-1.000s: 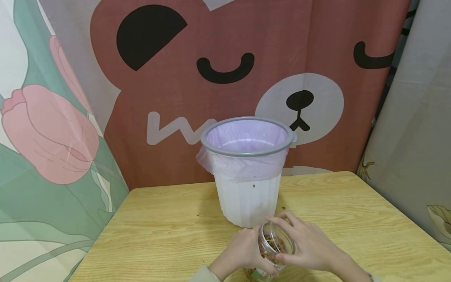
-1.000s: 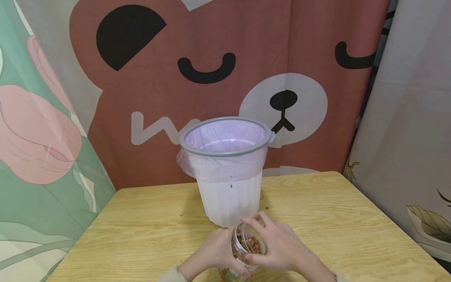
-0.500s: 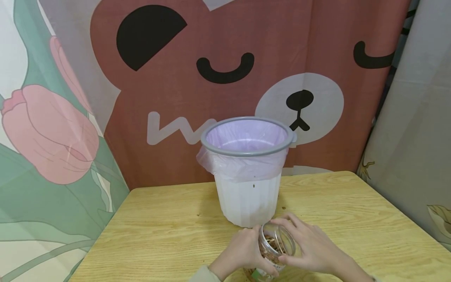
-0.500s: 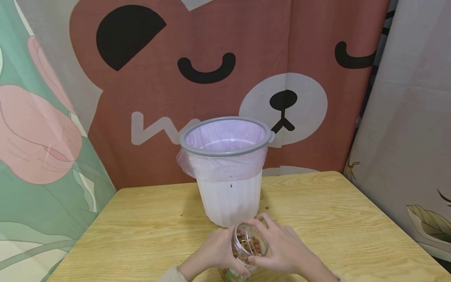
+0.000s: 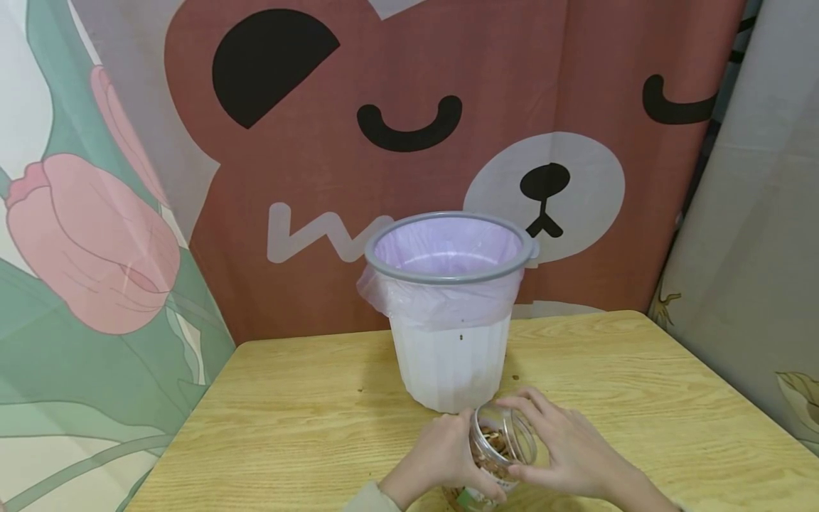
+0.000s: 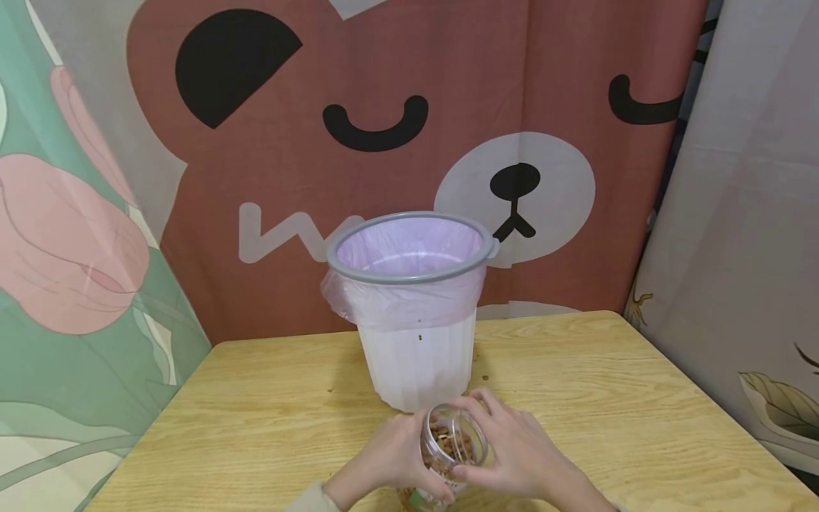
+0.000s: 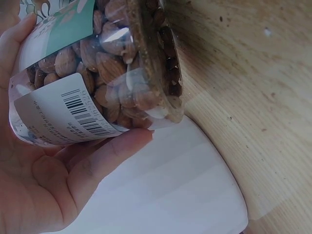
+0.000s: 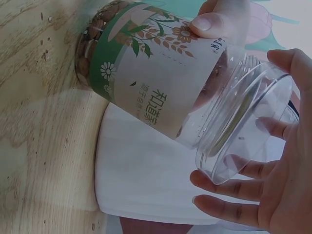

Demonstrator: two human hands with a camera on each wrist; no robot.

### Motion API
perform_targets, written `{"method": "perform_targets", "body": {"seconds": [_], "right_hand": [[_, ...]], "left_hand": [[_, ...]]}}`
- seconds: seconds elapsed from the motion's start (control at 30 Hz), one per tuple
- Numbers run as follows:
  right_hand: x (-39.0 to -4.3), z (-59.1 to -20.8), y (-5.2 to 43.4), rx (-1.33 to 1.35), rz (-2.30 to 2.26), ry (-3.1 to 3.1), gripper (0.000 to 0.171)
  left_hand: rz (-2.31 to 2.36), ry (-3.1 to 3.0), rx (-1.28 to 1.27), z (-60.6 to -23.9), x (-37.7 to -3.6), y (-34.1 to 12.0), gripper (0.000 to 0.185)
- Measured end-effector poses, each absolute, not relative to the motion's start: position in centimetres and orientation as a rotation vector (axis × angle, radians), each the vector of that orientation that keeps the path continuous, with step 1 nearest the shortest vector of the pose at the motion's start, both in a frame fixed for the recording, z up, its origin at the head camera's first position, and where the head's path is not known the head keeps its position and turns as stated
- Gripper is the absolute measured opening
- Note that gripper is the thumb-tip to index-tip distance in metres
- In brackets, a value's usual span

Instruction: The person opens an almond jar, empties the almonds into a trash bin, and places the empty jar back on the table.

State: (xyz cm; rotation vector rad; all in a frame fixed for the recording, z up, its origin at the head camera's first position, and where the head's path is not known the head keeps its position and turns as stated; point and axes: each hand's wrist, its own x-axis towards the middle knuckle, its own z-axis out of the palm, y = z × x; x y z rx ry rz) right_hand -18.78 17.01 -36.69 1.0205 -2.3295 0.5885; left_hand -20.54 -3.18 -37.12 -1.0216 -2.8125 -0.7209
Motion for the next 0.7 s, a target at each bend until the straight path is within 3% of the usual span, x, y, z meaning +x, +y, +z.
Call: {"method": "perform_targets", "body": {"seconds": [0.7], "right_hand": [[-18.67,-37.54,17.85,0.971,0.623,-2.376,0.063]], "left_hand": [[-0.757,-2.836,-1.003,-37.18,-20.61,-3.20,0.074]]}}
